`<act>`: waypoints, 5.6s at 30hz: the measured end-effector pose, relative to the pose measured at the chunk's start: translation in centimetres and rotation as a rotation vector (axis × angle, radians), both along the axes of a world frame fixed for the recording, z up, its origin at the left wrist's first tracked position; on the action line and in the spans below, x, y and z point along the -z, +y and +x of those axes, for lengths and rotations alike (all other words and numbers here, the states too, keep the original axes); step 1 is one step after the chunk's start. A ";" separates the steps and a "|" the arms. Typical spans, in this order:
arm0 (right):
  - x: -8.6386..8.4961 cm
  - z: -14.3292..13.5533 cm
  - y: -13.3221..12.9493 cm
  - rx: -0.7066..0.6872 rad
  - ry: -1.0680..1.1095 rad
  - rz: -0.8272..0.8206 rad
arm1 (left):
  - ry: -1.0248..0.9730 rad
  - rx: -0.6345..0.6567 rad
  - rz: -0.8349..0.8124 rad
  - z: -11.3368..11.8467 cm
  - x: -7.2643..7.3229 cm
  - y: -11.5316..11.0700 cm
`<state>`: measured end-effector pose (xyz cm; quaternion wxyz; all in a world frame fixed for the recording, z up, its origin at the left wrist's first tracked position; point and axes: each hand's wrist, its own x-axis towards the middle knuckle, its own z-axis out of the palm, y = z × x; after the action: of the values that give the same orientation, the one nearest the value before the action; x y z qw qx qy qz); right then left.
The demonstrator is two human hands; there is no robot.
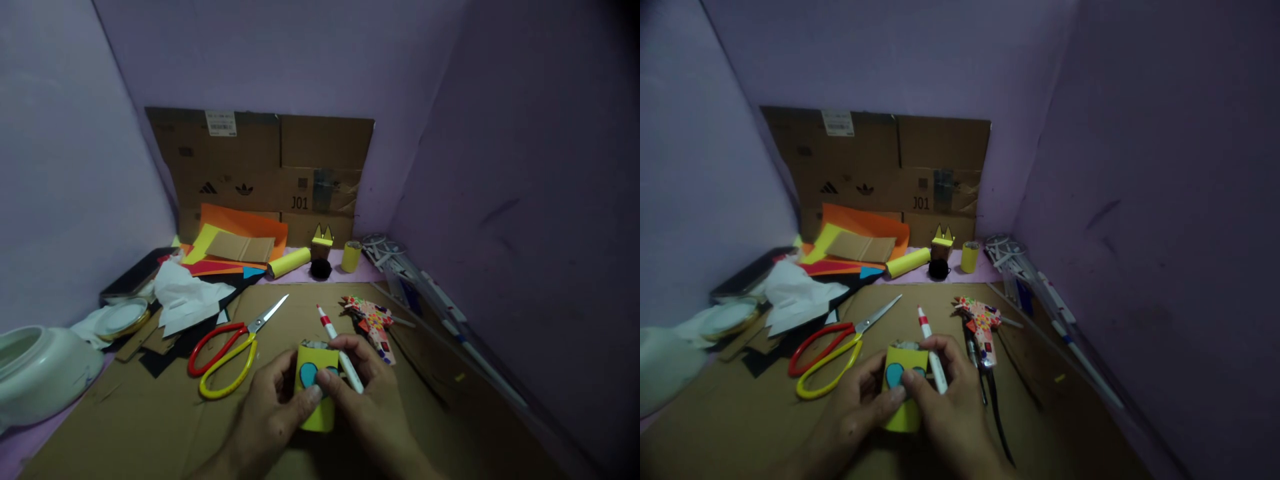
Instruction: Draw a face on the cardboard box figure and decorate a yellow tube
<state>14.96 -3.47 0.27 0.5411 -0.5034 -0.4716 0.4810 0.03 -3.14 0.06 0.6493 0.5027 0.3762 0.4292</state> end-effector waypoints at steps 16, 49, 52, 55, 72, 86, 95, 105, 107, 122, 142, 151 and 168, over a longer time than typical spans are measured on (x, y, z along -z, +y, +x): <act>0.0 -0.3 0.2 0.004 -0.007 0.010 | 0.077 -0.026 -0.027 0.2 -0.9 0.2; -0.1 1.2 1.3 -0.145 0.245 0.068 | -0.132 0.040 -0.278 -0.7 -0.7 1.3; -0.2 0.4 1.0 -0.175 0.221 -0.011 | -0.093 0.051 -0.238 -0.4 -0.4 1.1; -0.6 0.2 0.9 -0.115 0.155 -0.067 | -0.048 0.063 -0.207 -0.4 0.3 1.2; -0.5 1.6 1.2 0.203 0.139 0.063 | 0.104 0.001 -0.172 -0.2 -0.1 1.1; 0.2 3.2 0.2 0.206 0.225 0.174 | 0.209 0.070 -0.131 -0.2 0.2 1.2; -0.3 3.4 0.5 0.067 0.253 0.104 | 0.230 0.092 -0.141 -0.2 -0.3 1.2; -0.2 3.7 0.2 -0.061 0.140 0.130 | 0.249 0.080 -0.097 0.0 -0.3 1.2; 0.6 3.8 0.2 -0.044 -0.010 0.123 | 0.266 0.091 -0.089 -0.1 -0.4 1.2; 0.4 0.5 -1.0 0.161 -0.159 0.201 | 0.274 0.127 -0.127 -0.1 -0.3 1.4; 1.0 0.2 -1.4 0.145 -0.241 0.237 | 0.312 0.115 -0.120 -0.2 0.0 1.2; 0.9 0.4 -1.3 0.120 -0.229 0.239 | 0.309 0.106 -0.131 -0.2 0.0 1.2; 0.8 0.5 -1.6 0.134 -0.408 0.189 | 0.337 0.141 -0.125 -0.3 -0.1 1.3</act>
<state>15.44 -5.09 -0.50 0.5100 -0.5676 -0.5796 0.2859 -0.23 -1.82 0.17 0.6355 0.5512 0.4695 0.2682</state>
